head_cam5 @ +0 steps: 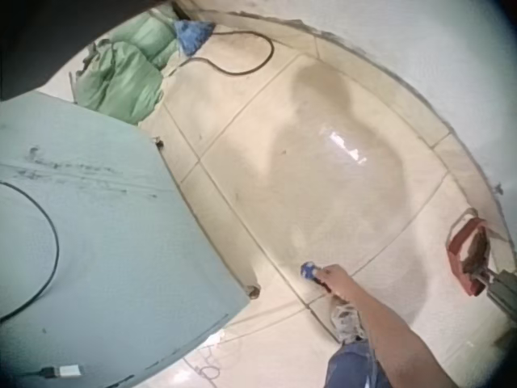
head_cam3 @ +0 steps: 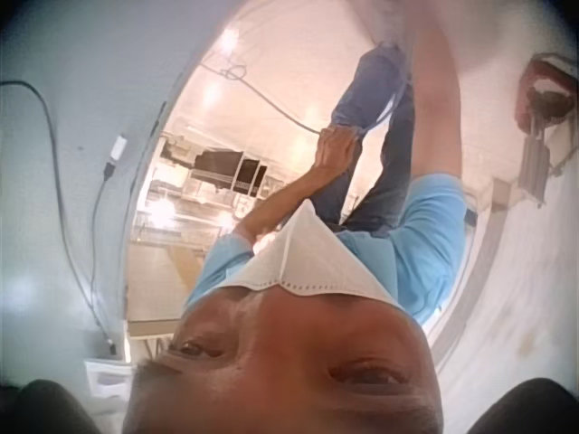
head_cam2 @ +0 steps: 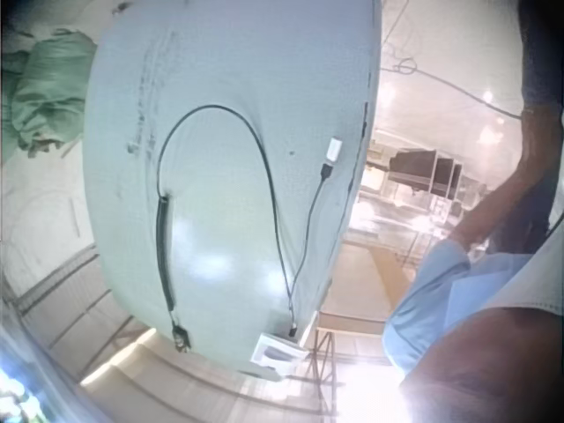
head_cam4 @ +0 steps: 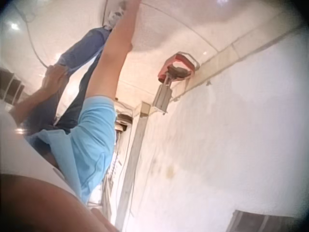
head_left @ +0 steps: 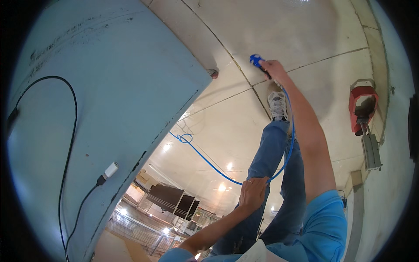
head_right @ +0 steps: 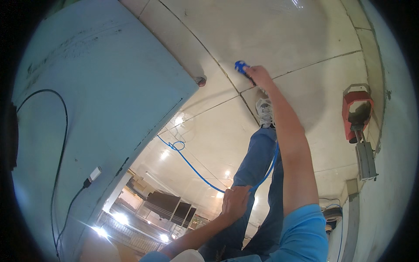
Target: The person uses a blue air gun to blow dust and debris from the floor and the surfaces of large industrial machines. They also measure a machine with a tape measure and place a paper label on it.
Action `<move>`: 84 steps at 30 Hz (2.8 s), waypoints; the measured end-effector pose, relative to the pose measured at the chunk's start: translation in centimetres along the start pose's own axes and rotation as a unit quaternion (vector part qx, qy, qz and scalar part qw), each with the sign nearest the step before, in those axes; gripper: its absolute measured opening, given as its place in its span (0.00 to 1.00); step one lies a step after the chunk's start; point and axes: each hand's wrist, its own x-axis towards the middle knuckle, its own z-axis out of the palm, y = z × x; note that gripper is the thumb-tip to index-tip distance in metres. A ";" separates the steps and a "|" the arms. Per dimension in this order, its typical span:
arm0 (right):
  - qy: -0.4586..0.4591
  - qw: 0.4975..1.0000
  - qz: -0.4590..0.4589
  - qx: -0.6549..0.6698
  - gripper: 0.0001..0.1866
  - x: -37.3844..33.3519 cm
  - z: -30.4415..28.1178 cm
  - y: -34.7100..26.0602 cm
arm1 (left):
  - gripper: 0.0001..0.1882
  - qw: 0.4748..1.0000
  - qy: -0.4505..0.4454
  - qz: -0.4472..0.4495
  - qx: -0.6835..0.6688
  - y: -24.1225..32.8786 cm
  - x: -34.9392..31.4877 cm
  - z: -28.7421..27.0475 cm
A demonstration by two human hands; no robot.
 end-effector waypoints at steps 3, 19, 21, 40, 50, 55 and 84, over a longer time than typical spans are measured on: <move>-0.036 0.999 0.016 -0.026 0.28 0.3 4.1 -0.5 | 0.12 1.000 -0.007 -0.003 -0.010 0.1 0.8 -1.0; -0.014 1.000 -0.013 0.017 0.28 9.5 15.6 -5.9 | 0.22 0.996 -0.017 -0.088 0.000 0.4 3.7 -4.1; -0.028 0.999 -0.038 -0.015 0.28 9.8 16.2 -6.3 | 0.25 0.995 -0.033 -0.098 0.000 0.7 4.0 -4.4; 0.085 0.976 -0.113 0.164 0.28 14.6 18.5 -13.6 | 0.36 0.995 0.004 -0.102 -0.019 1.3 5.8 -6.1; -0.044 0.991 -0.026 -0.126 0.29 13.1 14.1 -9.6 | 0.32 0.995 -0.022 -0.089 -0.026 1.9 4.9 -5.1; -0.100 0.985 -0.022 -0.140 0.29 11.6 12.4 -5.0 | 0.28 0.997 -0.012 -0.069 -0.022 2.1 4.3 -4.0; -0.043 0.994 0.057 0.077 0.32 -6.8 19.4 15.1 | 0.16 0.991 0.077 -0.090 -0.056 -0.3 -3.0 4.2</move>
